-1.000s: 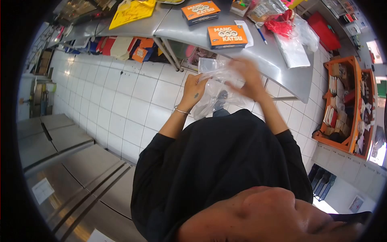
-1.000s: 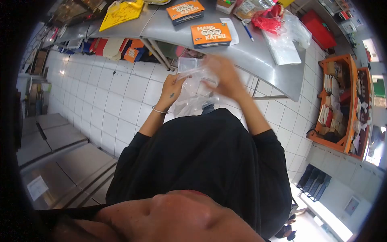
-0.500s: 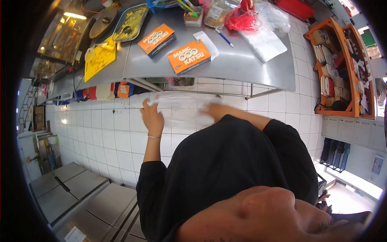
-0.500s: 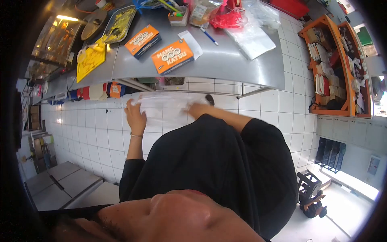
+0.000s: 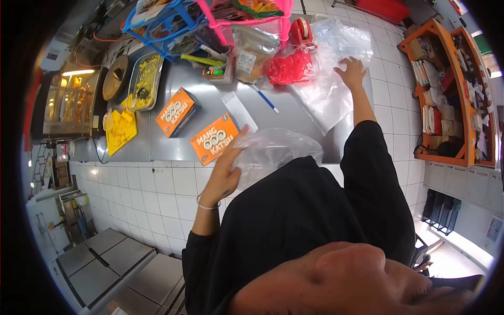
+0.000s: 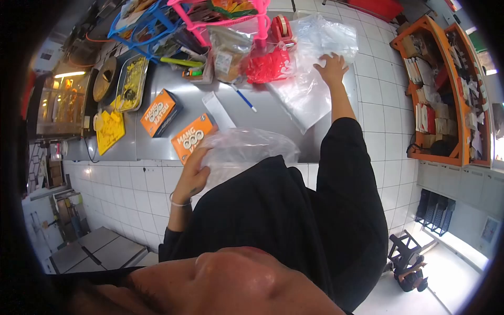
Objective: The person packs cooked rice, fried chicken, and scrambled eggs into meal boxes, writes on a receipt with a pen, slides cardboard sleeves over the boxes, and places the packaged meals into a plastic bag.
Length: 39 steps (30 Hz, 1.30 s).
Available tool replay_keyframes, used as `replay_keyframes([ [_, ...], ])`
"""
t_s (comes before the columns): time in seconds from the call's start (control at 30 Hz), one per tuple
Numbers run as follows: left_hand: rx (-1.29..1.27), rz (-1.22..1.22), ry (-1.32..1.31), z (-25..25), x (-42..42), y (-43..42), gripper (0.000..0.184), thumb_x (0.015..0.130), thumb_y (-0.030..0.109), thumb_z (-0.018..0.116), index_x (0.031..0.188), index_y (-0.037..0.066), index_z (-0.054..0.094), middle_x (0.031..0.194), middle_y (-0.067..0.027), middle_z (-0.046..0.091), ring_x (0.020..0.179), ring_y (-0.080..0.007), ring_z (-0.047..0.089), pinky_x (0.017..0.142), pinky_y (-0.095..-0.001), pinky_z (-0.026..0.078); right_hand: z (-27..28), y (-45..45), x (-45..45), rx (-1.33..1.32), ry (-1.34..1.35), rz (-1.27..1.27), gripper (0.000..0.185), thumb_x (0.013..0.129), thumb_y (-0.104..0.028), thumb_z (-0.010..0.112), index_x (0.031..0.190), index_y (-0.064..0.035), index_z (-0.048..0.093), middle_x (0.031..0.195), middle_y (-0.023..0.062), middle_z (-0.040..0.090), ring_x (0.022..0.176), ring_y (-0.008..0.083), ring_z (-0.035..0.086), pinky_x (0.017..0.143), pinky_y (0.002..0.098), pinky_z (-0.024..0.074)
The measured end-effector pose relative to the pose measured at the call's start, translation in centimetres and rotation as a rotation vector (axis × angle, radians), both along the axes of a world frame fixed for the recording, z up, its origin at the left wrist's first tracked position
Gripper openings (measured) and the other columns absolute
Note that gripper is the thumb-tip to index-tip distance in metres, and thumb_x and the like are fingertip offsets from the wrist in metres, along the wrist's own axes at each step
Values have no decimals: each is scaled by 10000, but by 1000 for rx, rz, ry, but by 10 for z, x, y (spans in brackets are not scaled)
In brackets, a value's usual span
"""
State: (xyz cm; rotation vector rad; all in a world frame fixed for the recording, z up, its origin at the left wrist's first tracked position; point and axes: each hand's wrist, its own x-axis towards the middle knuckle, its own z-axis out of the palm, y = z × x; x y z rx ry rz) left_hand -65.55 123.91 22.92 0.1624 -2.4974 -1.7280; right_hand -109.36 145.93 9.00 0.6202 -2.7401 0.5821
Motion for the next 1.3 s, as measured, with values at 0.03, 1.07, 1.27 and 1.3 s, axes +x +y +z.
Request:
replay_keyframes([
  [0.03, 0, -26, -14, 0, -23, 3, 746, 616, -128, 369, 1331, 2, 533, 1584, -202, 309, 1494, -345, 241, 1215, -403, 162, 0, 2, -13, -51, -74, 55, 262, 825, -193, 754, 1037, -65, 667, 1202, 145, 671, 1216, 269, 568, 1072, 405, 387],
  [1.07, -740, -379, -175, -159, -286, 19, 88, 656, 59, 701, 662, 137, 661, 1624, -85, 265, 1508, -424, 113, 1163, -679, 67, -35, 34, -22, -275, -129, 287, 154, 865, -230, 717, 986, -149, 668, 1384, 87, 589, 1420, 380, 365, 1137, 580, 259],
  [1.27, -719, -380, -171, -160, -281, 15, 75, 670, 86, 715, 657, 143, 669, 1623, -84, 269, 1508, -420, 118, 1155, -693, 69, -59, 77, -64, -1113, -639, 262, 123, 880, -128, 698, 985, -92, 644, 1242, 100, 676, 1358, 361, 463, 1148, 429, 312],
  [1.3, -715, -381, -162, -162, -280, 14, 79, 671, 85, 715, 655, 145, 666, 1622, -82, 271, 1508, -419, 119, 1156, -691, 68, -49, 84, -69, -1241, -699, 291, 183, 880, -143, 706, 1045, -88, 652, 1260, 106, 665, 1347, 362, 473, 1145, 436, 317],
])
